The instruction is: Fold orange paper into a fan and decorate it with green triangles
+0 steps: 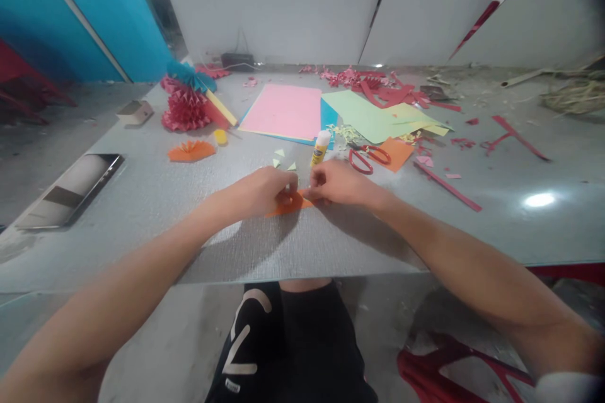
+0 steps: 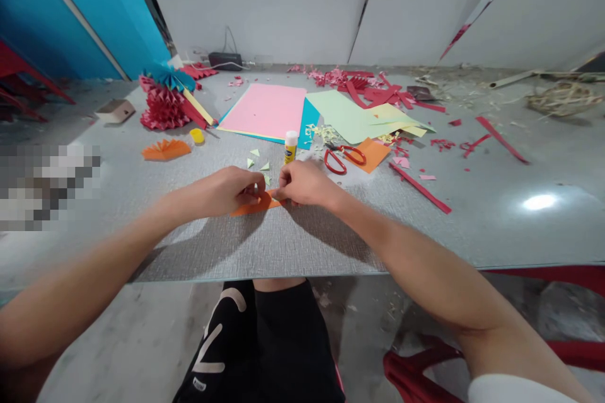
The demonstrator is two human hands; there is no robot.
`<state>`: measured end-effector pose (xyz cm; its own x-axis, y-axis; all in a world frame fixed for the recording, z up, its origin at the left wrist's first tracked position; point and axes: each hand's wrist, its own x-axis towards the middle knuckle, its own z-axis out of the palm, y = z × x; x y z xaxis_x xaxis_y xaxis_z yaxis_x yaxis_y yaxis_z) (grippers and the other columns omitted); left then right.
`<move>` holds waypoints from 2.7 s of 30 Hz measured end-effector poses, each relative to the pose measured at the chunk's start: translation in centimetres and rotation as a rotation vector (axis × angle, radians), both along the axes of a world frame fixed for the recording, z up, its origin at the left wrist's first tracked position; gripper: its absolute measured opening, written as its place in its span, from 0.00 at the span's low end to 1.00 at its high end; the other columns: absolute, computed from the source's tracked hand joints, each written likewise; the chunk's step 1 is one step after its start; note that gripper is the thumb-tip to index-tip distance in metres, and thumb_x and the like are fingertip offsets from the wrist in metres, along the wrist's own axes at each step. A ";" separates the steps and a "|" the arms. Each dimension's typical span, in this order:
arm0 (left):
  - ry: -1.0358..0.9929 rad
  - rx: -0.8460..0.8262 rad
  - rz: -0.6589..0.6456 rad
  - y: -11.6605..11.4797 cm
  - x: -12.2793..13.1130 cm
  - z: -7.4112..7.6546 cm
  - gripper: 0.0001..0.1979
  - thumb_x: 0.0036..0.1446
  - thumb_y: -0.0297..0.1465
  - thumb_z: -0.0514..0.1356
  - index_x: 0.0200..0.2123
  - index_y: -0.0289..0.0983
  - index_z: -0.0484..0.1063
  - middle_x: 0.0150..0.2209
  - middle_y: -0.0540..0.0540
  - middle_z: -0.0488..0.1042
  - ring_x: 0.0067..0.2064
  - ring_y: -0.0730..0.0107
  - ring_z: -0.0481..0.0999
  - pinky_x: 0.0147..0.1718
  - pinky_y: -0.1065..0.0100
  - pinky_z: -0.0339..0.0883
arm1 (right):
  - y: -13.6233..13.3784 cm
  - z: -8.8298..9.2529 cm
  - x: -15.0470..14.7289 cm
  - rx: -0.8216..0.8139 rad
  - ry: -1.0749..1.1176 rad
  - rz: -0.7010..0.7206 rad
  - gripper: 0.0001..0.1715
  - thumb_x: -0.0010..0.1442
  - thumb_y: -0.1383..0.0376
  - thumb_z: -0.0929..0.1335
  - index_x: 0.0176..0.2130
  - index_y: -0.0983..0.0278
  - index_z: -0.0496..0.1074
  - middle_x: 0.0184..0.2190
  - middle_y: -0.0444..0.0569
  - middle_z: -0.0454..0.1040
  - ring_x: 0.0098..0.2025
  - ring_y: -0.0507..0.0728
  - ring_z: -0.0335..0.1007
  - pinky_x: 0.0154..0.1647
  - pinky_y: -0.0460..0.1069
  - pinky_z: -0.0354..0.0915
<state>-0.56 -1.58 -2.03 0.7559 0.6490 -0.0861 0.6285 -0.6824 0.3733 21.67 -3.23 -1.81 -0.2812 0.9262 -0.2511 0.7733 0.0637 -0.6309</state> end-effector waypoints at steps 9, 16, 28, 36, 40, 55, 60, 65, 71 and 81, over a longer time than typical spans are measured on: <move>0.002 -0.001 0.011 -0.1 0.0 0.0 0.08 0.62 0.28 0.58 0.40 0.36 0.77 0.33 0.45 0.80 0.32 0.66 0.73 0.32 0.67 0.58 | 0.0 -0.1 0.0 -0.020 0.047 0.020 0.15 0.61 0.66 0.74 0.26 0.62 0.68 0.20 0.43 0.76 0.22 0.51 0.72 0.26 0.46 0.63; -0.011 -0.012 0.008 -0.1 0.0 0.0 0.08 0.62 0.30 0.59 0.41 0.36 0.78 0.34 0.45 0.81 0.32 0.67 0.74 0.32 0.68 0.58 | -0.2 0.2 0.1 0.057 -0.031 0.015 0.15 0.60 0.64 0.75 0.26 0.62 0.69 0.19 0.42 0.75 0.22 0.51 0.73 0.26 0.46 0.61; 0.024 0.014 0.014 -0.2 0.1 0.3 0.09 0.63 0.29 0.58 0.41 0.35 0.79 0.31 0.45 0.78 0.31 0.68 0.72 0.30 0.67 0.56 | -0.2 0.4 0.2 0.009 0.003 0.040 0.14 0.59 0.65 0.75 0.26 0.62 0.69 0.18 0.42 0.75 0.22 0.52 0.72 0.27 0.46 0.61; -0.006 0.006 -0.005 -0.3 0.1 0.3 0.07 0.61 0.29 0.60 0.40 0.35 0.78 0.31 0.46 0.78 0.31 0.69 0.71 0.31 0.68 0.57 | 0.1 0.2 0.4 0.064 -0.004 0.023 0.15 0.60 0.62 0.74 0.27 0.62 0.68 0.20 0.41 0.74 0.21 0.51 0.71 0.27 0.47 0.60; -0.011 0.018 0.004 -0.2 0.0 0.1 0.07 0.63 0.32 0.61 0.39 0.36 0.78 0.30 0.47 0.77 0.30 0.69 0.70 0.30 0.68 0.56 | 0.2 -0.3 0.2 0.132 -0.093 0.035 0.15 0.54 0.62 0.78 0.29 0.62 0.69 0.24 0.42 0.74 0.26 0.52 0.69 0.29 0.49 0.56; -0.017 0.008 -0.007 -0.1 -0.1 -0.1 0.08 0.62 0.29 0.59 0.39 0.36 0.77 0.32 0.46 0.78 0.31 0.68 0.71 0.31 0.68 0.57 | 0.6 -0.2 0.5 0.124 -0.091 0.044 0.16 0.55 0.63 0.76 0.25 0.62 0.67 0.22 0.40 0.70 0.27 0.51 0.64 0.28 0.49 0.52; 0.019 0.017 0.010 -0.1 0.0 0.0 0.08 0.60 0.26 0.57 0.37 0.36 0.77 0.29 0.47 0.76 0.29 0.69 0.68 0.30 0.67 0.56 | 0.5 -0.3 0.1 0.086 -0.004 0.024 0.17 0.55 0.63 0.76 0.25 0.62 0.66 0.22 0.39 0.70 0.25 0.50 0.63 0.28 0.49 0.53; 0.021 -0.029 0.025 -0.3 0.2 0.5 0.10 0.59 0.25 0.57 0.37 0.35 0.79 0.32 0.46 0.80 0.31 0.68 0.71 0.31 0.67 0.57 | 0.2 -0.2 -0.4 0.113 0.008 0.014 0.18 0.54 0.63 0.77 0.24 0.62 0.66 0.21 0.39 0.68 0.26 0.51 0.62 0.29 0.48 0.52; -0.022 -0.078 0.019 -0.3 0.0 0.5 0.12 0.56 0.23 0.56 0.37 0.37 0.80 0.36 0.46 0.83 0.33 0.67 0.75 0.32 0.67 0.60 | 0.3 0.2 -0.2 0.110 -0.033 0.004 0.18 0.53 0.61 0.77 0.23 0.62 0.67 0.22 0.40 0.69 0.27 0.52 0.64 0.30 0.49 0.53; 0.012 -0.052 0.019 -0.5 0.2 0.8 0.11 0.55 0.22 0.56 0.37 0.35 0.78 0.37 0.44 0.82 0.34 0.66 0.76 0.33 0.68 0.59 | 0.8 0.5 0.9 0.035 0.020 0.028 0.18 0.54 0.63 0.76 0.24 0.62 0.65 0.20 0.39 0.67 0.23 0.50 0.64 0.27 0.48 0.54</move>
<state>-0.39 -2.06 -1.22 0.7424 0.6575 -0.1286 0.6455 -0.6506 0.4001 22.54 -2.41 -1.28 -0.3122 0.9260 -0.2123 0.7579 0.1081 -0.6434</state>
